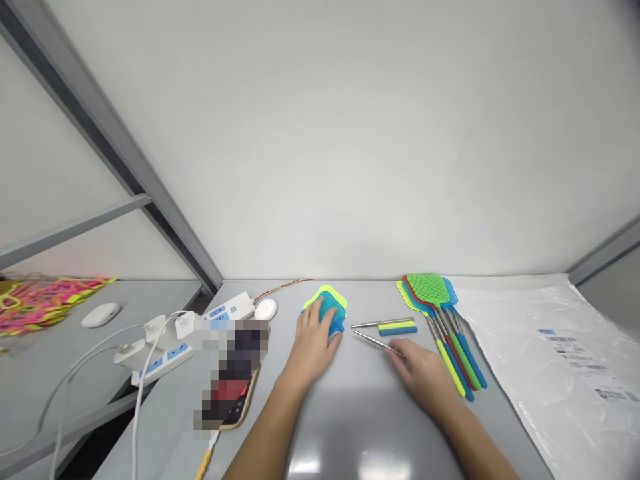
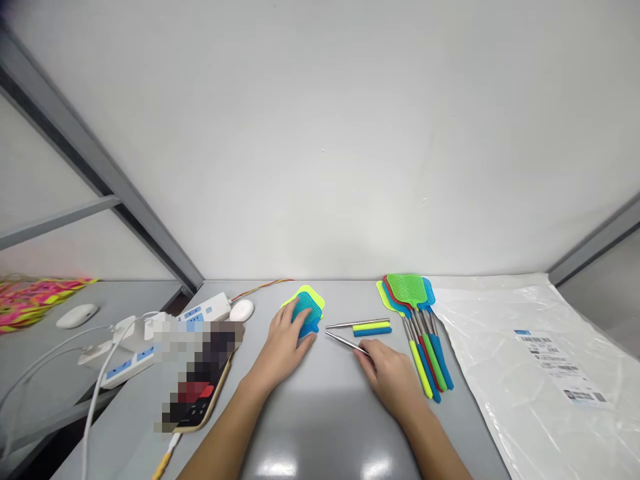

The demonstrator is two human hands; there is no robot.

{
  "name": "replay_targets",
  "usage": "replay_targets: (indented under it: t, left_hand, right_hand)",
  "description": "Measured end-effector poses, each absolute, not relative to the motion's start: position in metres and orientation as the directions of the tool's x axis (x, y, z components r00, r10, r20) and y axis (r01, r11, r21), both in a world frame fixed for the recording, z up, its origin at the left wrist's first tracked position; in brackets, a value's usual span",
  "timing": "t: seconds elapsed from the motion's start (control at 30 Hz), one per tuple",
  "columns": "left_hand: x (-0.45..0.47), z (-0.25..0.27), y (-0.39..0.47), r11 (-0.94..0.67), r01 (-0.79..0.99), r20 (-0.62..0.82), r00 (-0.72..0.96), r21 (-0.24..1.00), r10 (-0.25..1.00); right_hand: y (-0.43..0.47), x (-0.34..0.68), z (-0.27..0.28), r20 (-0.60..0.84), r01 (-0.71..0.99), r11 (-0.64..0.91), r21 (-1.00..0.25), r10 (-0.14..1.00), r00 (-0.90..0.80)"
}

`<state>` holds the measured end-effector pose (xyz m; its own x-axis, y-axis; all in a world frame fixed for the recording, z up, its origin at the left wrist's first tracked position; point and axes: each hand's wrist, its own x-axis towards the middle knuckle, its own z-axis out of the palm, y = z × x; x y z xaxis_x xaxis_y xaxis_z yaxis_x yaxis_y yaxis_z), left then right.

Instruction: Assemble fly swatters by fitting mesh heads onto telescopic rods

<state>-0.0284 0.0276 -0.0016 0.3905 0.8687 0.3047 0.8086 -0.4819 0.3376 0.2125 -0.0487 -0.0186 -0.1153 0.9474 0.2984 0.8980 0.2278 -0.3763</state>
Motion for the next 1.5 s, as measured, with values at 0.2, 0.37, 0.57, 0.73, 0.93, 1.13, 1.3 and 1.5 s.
replay_targets:
  t: [0.2, 0.37, 0.57, 0.73, 0.93, 1.13, 1.3, 1.5]
  left_hand:
    - [-0.04, -0.009, 0.039, -0.314, 0.876, 0.25, 0.232, 0.368, 0.94]
    - [-0.041, -0.006, 0.04, -0.23, 0.906, 0.164, 0.182, 0.356, 0.97]
    - [-0.027, -0.003, 0.032, -0.25, 0.915, 0.174, 0.203, 0.317, 0.964]
    - [-0.024, -0.003, 0.028, -0.243, 0.922, 0.226, 0.178, 0.303, 0.958]
    - [-0.029, -0.003, 0.035, -0.188, 0.901, 0.243, 0.096, 0.391, 0.965]
    - [-0.036, 0.0, 0.043, -0.124, 0.757, 0.24, -0.045, 0.642, 0.97]
    - [-0.044, 0.015, 0.041, -0.137, 0.52, 0.158, 0.003, 0.843, 0.987]
    - [-0.048, 0.027, 0.036, -0.005, -0.068, 0.009, 0.069, 0.998, 0.998]
  right_hand:
    - [-0.042, 0.205, -0.021, 0.233, 0.927, 0.209, -0.311, 0.962, -0.138]
    - [-0.042, 0.2, -0.03, 0.248, 0.953, 0.199, -0.226, 0.958, -0.141]
    - [-0.039, 0.197, -0.035, 0.223, 0.961, 0.253, -0.113, 0.949, -0.224]
    - [-0.036, 0.197, -0.031, 0.111, 0.964, 0.25, -0.092, 0.964, -0.239]
    - [-0.039, 0.198, -0.027, 0.129, 0.959, 0.24, -0.149, 0.967, -0.221]
    - [-0.041, 0.203, -0.022, 0.129, 0.921, 0.234, -0.311, 0.971, -0.203]
    - [-0.042, 0.206, -0.018, 0.129, 0.871, 0.236, -0.432, 0.971, -0.199]
    - [-0.044, 0.212, -0.019, 0.212, 0.739, 0.246, -0.627, 0.967, -0.143]
